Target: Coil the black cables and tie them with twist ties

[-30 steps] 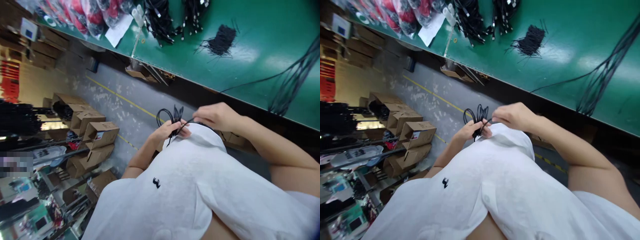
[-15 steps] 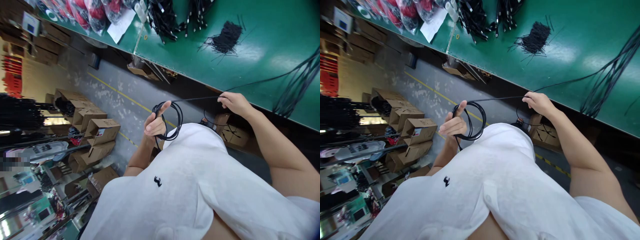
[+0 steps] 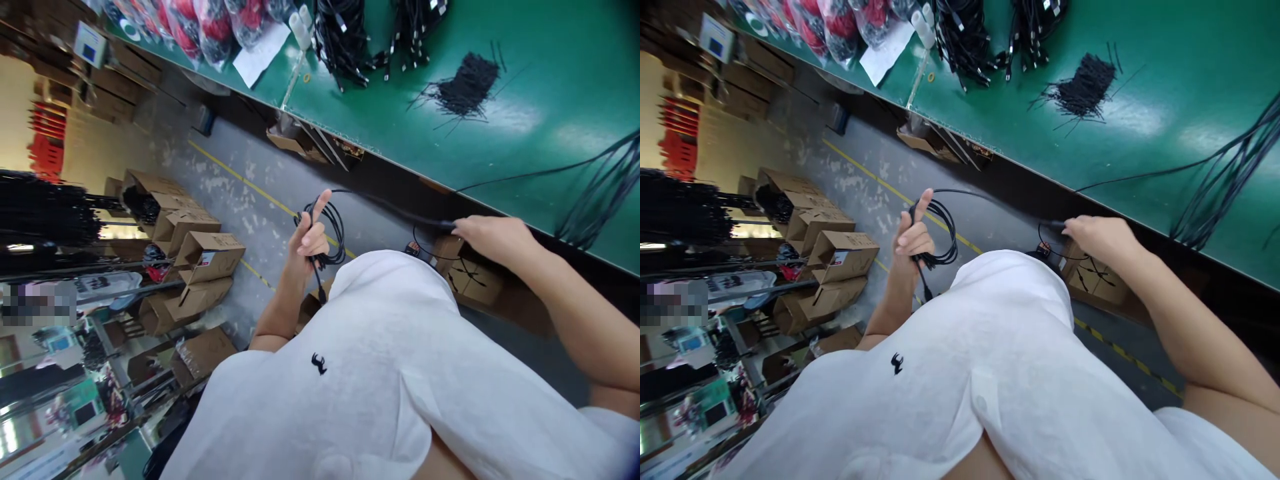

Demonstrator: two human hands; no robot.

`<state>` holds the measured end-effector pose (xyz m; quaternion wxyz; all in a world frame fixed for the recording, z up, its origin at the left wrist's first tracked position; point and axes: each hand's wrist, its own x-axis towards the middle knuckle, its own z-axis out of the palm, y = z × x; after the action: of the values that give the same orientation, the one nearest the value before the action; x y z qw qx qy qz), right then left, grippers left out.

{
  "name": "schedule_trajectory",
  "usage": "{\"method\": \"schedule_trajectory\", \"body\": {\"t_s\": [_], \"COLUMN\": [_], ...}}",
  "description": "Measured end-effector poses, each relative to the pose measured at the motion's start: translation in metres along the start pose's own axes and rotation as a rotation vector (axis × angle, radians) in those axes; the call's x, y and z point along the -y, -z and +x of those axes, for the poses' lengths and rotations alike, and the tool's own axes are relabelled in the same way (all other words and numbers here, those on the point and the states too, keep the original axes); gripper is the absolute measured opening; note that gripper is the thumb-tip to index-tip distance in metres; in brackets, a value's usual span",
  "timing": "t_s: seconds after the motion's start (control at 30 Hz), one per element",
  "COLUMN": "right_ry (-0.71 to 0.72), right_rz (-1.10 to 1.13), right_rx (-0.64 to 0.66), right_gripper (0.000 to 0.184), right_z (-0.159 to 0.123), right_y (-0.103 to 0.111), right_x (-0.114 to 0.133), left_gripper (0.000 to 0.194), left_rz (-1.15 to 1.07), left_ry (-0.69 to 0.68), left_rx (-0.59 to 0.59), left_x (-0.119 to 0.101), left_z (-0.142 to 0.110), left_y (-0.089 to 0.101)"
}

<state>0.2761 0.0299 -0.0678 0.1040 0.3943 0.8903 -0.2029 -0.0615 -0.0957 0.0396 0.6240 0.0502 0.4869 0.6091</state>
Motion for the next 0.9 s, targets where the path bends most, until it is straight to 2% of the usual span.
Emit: {"method": "schedule_trajectory", "body": {"t_s": [0.03, 0.1, 0.17, 0.2, 0.3, 0.37, 0.4, 0.47, 0.5, 0.53, 0.6, 0.67, 0.73, 0.77, 0.83, 0.87, 0.9], "right_ry": [0.109, 0.383, 0.582, 0.612, 0.555, 0.544, 0.525, 0.444, 0.417, 0.403, 0.375, 0.349, 0.426, 0.530, 0.720, 0.751, 0.723], "right_rz": [-0.025, 0.068, 0.212, 0.249, 0.225, 0.201, 0.195, 0.207, 0.239, 0.289, 0.418, 0.549, 0.670, 0.727, 0.812, 0.844, 0.884], "right_rx": [0.073, 0.194, 0.192, 0.154, 0.029, -0.076, -0.175, -0.449, -0.542, -0.577, -0.518, -0.448, -0.423, -0.388, -0.278, -0.229, -0.203], "right_gripper": [0.030, 0.034, 0.037, 0.039, 0.039, 0.035, 0.032, 0.026, 0.023, 0.021, 0.027, 0.050, 0.061, 0.055, 0.032, 0.023, 0.017], "right_z": [-0.006, -0.012, -0.008, -0.002, 0.017, 0.019, 0.014, -0.004, -0.014, -0.023, -0.026, -0.011, 0.016, 0.028, 0.044, 0.047, 0.047], "right_y": [0.010, 0.032, 0.053, 0.061, 0.075, 0.078, 0.077, 0.073, 0.068, 0.061, 0.043, 0.027, 0.022, 0.024, 0.035, 0.040, 0.044], "right_x": [0.017, 0.048, 0.070, 0.075, 0.070, 0.061, 0.058, 0.057, 0.058, 0.061, 0.068, 0.078, 0.090, 0.095, 0.104, 0.106, 0.108], "left_gripper": [0.032, 0.028, 0.030, 0.033, 0.042, 0.043, 0.042, 0.035, 0.032, 0.030, 0.034, 0.040, 0.044, 0.046, 0.051, 0.053, 0.054], "left_rz": [0.054, 0.177, 0.304, 0.365, 0.519, 0.571, 0.571, 0.506, 0.451, 0.388, 0.275, 0.222, 0.232, 0.251, 0.300, 0.337, 0.387], "left_ry": [0.038, 0.096, 0.158, 0.211, 0.428, 0.548, 0.576, 0.577, 0.563, 0.544, 0.546, 0.634, 0.781, 0.852, 0.925, 0.906, 0.839], "left_rx": [0.028, 0.121, 0.259, 0.341, 0.574, 0.685, 0.701, 0.649, 0.598, 0.553, 0.555, 0.674, 0.819, 0.880, 0.967, 0.968, 0.927], "left_x": [0.006, 0.021, 0.038, 0.045, 0.057, 0.057, 0.056, 0.054, 0.053, 0.052, 0.053, 0.055, 0.058, 0.058, 0.055, 0.052, 0.049], "left_z": [0.006, 0.017, 0.024, 0.025, 0.021, 0.018, 0.016, 0.016, 0.016, 0.016, 0.016, 0.015, 0.011, 0.010, 0.007, 0.006, 0.006], "left_y": [0.001, 0.000, -0.003, -0.005, -0.012, -0.015, -0.017, -0.020, -0.021, -0.023, -0.027, -0.033, -0.041, -0.045, -0.051, -0.053, -0.053]}}
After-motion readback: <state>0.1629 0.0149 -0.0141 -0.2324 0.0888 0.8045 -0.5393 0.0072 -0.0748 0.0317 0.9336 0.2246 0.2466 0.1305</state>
